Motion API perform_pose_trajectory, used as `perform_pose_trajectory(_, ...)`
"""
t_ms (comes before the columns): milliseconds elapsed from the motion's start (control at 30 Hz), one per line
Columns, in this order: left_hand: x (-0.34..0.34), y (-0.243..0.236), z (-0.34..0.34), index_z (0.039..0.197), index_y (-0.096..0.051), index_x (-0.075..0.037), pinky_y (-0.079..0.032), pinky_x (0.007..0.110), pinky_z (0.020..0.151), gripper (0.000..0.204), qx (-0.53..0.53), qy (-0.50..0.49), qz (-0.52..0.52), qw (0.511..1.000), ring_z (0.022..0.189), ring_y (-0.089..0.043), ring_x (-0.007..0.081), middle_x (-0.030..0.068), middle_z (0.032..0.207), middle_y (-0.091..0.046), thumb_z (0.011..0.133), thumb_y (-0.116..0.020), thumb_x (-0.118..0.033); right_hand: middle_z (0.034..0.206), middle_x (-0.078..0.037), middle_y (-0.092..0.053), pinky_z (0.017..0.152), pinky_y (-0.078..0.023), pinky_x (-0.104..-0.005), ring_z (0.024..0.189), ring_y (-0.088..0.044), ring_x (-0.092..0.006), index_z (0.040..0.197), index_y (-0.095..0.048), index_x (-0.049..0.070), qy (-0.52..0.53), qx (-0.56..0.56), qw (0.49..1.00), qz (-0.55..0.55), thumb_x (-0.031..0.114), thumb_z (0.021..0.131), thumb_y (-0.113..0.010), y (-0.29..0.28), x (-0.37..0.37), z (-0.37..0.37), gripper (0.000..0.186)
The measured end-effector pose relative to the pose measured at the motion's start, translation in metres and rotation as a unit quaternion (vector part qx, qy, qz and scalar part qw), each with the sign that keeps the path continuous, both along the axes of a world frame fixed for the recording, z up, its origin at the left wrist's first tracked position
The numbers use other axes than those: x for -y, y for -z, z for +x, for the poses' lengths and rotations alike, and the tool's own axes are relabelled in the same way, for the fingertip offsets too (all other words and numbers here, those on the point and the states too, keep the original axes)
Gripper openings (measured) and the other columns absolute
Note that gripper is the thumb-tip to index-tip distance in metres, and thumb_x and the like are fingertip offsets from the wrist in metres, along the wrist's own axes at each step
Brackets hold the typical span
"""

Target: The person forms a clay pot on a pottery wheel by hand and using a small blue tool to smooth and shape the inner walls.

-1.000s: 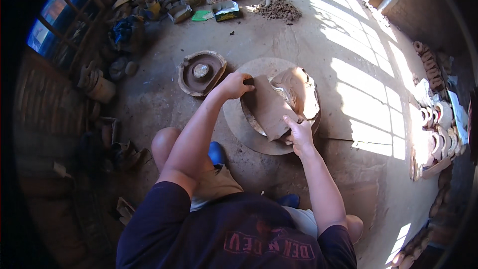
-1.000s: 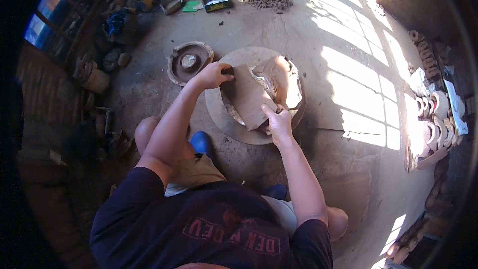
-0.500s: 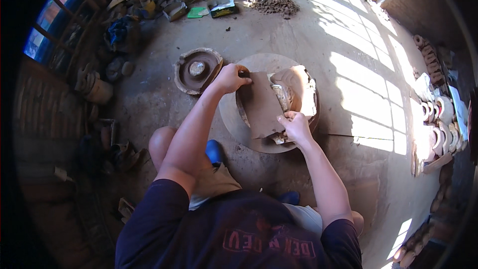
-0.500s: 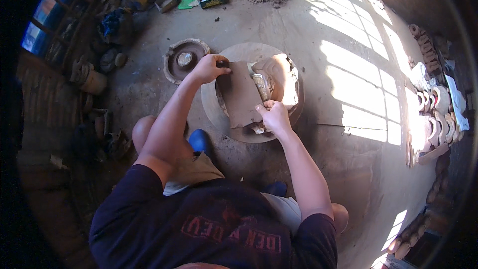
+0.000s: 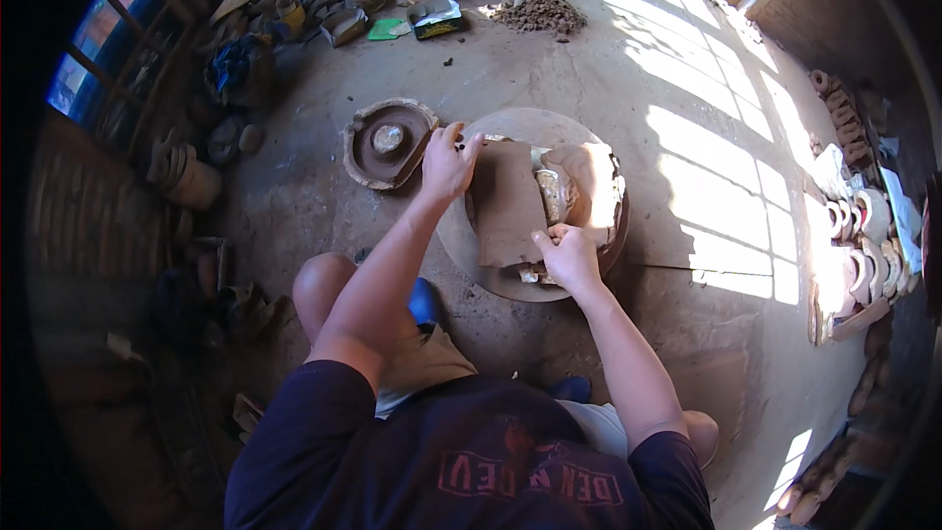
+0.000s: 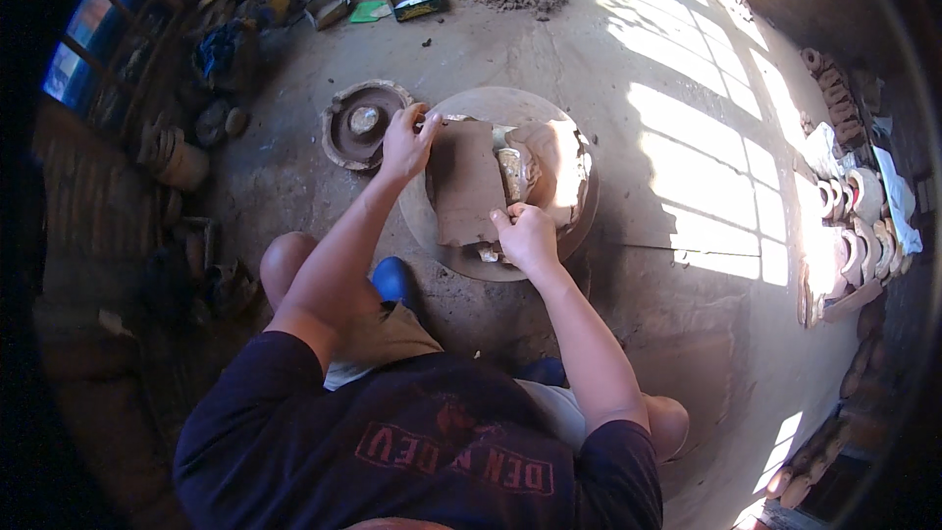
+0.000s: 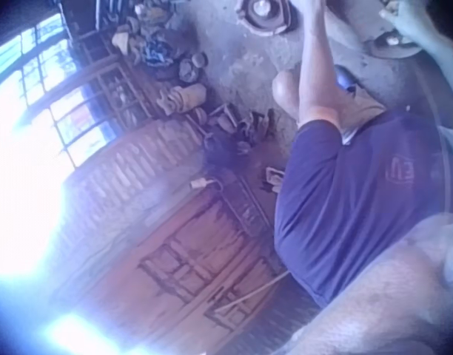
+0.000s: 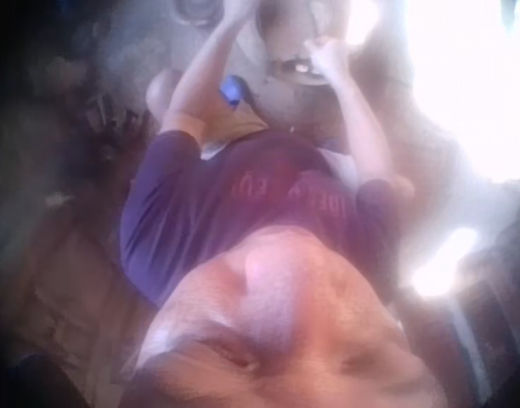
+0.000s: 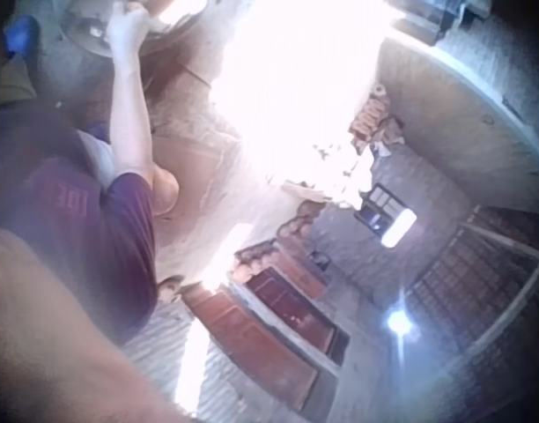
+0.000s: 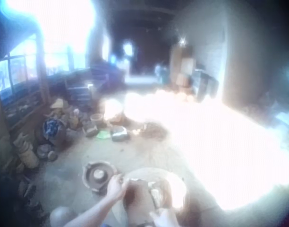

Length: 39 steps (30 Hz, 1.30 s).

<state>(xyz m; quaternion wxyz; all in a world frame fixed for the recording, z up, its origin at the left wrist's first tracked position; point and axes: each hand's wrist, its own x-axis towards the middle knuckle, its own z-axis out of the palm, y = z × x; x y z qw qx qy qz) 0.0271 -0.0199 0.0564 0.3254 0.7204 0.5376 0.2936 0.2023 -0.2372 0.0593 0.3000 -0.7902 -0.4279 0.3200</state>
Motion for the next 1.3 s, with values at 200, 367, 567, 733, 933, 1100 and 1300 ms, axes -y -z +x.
perform_pose_trajectory(200, 0.039, 0.083, 0.005, 0.165, -0.025, 0.009, -0.033, 0.045, 0.126, 0.073, 0.187, 0.045, -0.001, 0.981, 0.151, -0.045, 0.0439, 0.0345, 0.161, -0.045, 0.114, -0.045, -0.038, 0.095, -0.022, -0.078, 0.084, -0.059, -0.0482, 0.089, -0.076, -0.0378, 0.116, -0.074, -0.002, -0.058, 0.233, 0.97, 0.046, 0.037, 0.097, -0.075, -0.022, -0.008, -0.013, 0.043)
perform_pose_trajectory(367, 0.047, 0.051, 0.011, 0.166, -0.023, 0.008, -0.031, 0.046, 0.127, 0.073, 0.175, 0.048, -0.045, 0.982, 0.153, -0.041, 0.0448, 0.0338, 0.164, -0.04, 0.113, -0.046, -0.037, 0.088, -0.014, -0.077, 0.077, -0.058, -0.0426, 0.076, -0.075, -0.0294, 0.13, -0.066, -0.005, -0.037, 0.199, 0.979, 0.019, 0.032, 0.097, -0.077, 0.005, 0.002, -0.01, 0.051)
perform_pose_trajectory(567, 0.057, 0.06, 0.012, 0.168, -0.022, 0.005, -0.029, 0.043, 0.129, 0.074, 0.159, 0.023, -0.022, 0.987, 0.158, -0.035, 0.0405, 0.0306, 0.168, -0.037, 0.111, -0.054, -0.031, 0.089, -0.012, -0.078, 0.079, -0.056, -0.0342, 0.082, -0.072, -0.0165, 0.133, -0.065, -0.007, 0.039, -0.106, 0.993, 0.031, 0.024, 0.097, -0.078, 0.034, 0.002, 0.002, 0.049)
perform_pose_trajectory(733, 0.07, 0.058, 0.013, 0.165, -0.029, 0.006, -0.039, 0.044, 0.123, 0.072, 0.242, -0.013, 0.009, 0.97, 0.15, -0.048, 0.0414, 0.0312, 0.16, -0.049, 0.108, -0.062, -0.021, 0.091, -0.011, -0.078, 0.077, -0.055, -0.0301, 0.08, -0.07, -0.0113, 0.114, -0.073, -0.009, 0.058, -0.12, 0.989, 0.07, 0.019, 0.097, -0.078, 0.041, 0.002, 0.007, 0.033)
perform_pose_trajectory(933, 0.064, 0.006, 0.013, 0.164, -0.034, 0.005, -0.043, 0.042, 0.119, 0.071, 0.213, 0.008, 0.004, 0.977, 0.145, -0.055, 0.0379, 0.0297, 0.153, -0.056, 0.106, -0.066, -0.021, 0.09, -0.008, -0.078, 0.075, -0.054, -0.0286, 0.079, -0.068, -0.0086, 0.108, -0.074, -0.009, 0.073, -0.163, 0.977, 0.113, 0.017, 0.099, -0.076, 0.021, -0.001, -0.003, 0.027)
perform_pose_trajectory(1100, 0.048, 0.036, 0.01, 0.163, -0.035, 0.006, -0.039, 0.042, 0.123, 0.073, 0.156, -0.007, -0.041, 0.987, 0.149, -0.05, 0.0359, 0.029, 0.159, -0.051, 0.104, -0.068, -0.023, 0.088, -0.008, -0.078, 0.073, -0.055, -0.0296, 0.078, -0.069, -0.01, 0.109, -0.074, -0.009, 0.053, -0.072, 0.995, 0.045, 0.017, 0.098, -0.077, 0.018, -0.009, -0.008, 0.029)
perform_pose_trajectory(1300, 0.056, 0.041, 0.019, 0.162, -0.038, 0.005, -0.04, 0.042, 0.122, 0.071, 0.251, -0.017, -0.03, 0.967, 0.148, -0.051, 0.0364, 0.0299, 0.158, -0.052, 0.102, -0.07, -0.018, 0.089, -0.01, -0.079, 0.074, -0.056, -0.0316, 0.077, -0.071, -0.0124, 0.111, -0.075, -0.007, 0.057, -0.081, 0.988, 0.118, 0.021, 0.097, -0.078, 0.038, 0.001, 0.0, 0.032)
